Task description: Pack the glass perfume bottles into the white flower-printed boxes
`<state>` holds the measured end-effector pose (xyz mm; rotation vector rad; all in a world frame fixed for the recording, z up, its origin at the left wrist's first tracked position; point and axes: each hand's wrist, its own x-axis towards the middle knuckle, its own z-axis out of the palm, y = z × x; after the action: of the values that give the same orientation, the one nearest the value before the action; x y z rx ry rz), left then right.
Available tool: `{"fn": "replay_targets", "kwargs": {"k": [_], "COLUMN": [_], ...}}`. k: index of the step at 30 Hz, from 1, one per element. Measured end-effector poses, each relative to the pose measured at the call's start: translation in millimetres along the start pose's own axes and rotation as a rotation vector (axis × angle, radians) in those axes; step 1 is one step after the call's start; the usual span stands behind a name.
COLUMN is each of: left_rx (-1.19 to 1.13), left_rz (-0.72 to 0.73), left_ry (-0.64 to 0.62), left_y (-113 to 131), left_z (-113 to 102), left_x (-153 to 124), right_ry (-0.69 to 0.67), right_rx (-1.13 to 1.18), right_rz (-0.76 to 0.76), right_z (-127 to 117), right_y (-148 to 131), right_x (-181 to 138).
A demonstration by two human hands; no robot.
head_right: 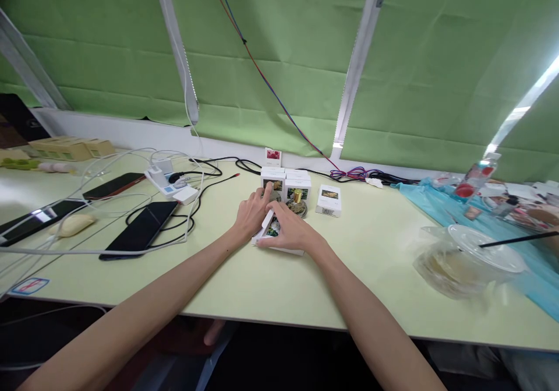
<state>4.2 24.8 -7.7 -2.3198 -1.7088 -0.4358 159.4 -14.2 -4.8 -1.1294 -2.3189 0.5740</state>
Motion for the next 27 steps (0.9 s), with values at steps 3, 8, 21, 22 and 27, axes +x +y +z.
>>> {"fn": "replay_targets", "kwargs": {"k": [3, 8, 21, 22, 27], "left_rx": [-0.002, 0.005, -0.091, -0.107, -0.196], "left_rz": [0.001, 0.005, -0.029, -0.029, -0.025], "left_ry": [0.005, 0.026, 0.013, 0.018, -0.015], "left_y": [0, -2, -4, -5, -12], "left_z": [2, 3, -1, -2, -4], "left_x": [0, 1, 1, 0, 0], "right_ry": [0.005, 0.001, -0.001, -0.001, -0.008], "right_rx": [-0.001, -0.003, -0.003, 0.000, -0.010], "right_rz": [0.002, 0.014, -0.007, -0.012, -0.013], "right_z": [0, 0, -2, -3, -5], "right_y": [0, 0, 1, 1, -2], "right_x": [0, 0, 0, 0, -1]}}
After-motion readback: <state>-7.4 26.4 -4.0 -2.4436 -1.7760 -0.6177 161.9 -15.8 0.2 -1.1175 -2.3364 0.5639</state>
